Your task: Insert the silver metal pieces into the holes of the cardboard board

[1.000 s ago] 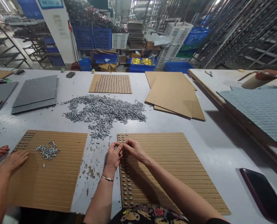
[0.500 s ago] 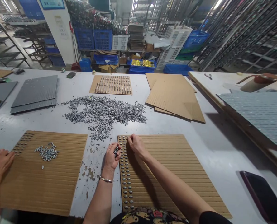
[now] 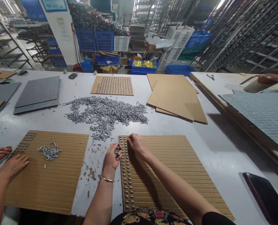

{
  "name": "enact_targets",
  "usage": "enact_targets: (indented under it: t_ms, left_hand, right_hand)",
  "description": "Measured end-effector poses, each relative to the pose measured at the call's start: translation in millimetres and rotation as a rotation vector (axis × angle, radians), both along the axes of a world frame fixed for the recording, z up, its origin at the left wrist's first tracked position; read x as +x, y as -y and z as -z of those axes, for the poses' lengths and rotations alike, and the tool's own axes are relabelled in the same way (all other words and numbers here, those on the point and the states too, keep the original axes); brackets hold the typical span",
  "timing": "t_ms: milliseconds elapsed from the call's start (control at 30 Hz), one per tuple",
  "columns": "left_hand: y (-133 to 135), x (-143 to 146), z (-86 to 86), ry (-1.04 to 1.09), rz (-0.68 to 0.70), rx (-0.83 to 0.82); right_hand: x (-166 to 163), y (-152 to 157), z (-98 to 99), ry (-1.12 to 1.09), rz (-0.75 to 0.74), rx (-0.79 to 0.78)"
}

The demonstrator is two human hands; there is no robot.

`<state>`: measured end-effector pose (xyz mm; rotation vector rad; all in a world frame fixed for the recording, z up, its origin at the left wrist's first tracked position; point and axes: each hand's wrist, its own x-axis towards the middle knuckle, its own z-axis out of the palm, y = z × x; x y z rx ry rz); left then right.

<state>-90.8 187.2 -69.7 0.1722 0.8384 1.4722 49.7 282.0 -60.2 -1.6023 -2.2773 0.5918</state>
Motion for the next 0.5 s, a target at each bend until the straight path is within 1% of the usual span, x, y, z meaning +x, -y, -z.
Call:
enact_targets:
  t_ms: [167, 267, 333, 433, 500]
  left_hand:
    - [-0.4, -0.4, 0.8, 0.006, 0.010, 0.003]
    - [-0.4, 0.6, 0.2, 0.016, 0.004, 0.005]
    - [-0.6, 1.5, -0.6, 0.033, -0.001, 0.005]
    - [-1.5, 0.6, -3.0, 0.101, -0.013, -0.003]
    - [-2.2, -2.4, -5.5, 0.156, -0.018, -0.014]
  right_hand:
    - [-1.3, -0.1, -4.8, 0.164, -0.062, -0.024]
    - [7.0, 1.7, -5.0, 0.152, -0.063, -0.004]
    - [15.2, 2.7, -3.8, 0.050, -0.052, 0.017]
    - [25.1, 2.4, -1.3, -0.184, -0.036, 0.041]
    - [27.0, 1.0, 0.9, -0.338, 0.013, -0.021]
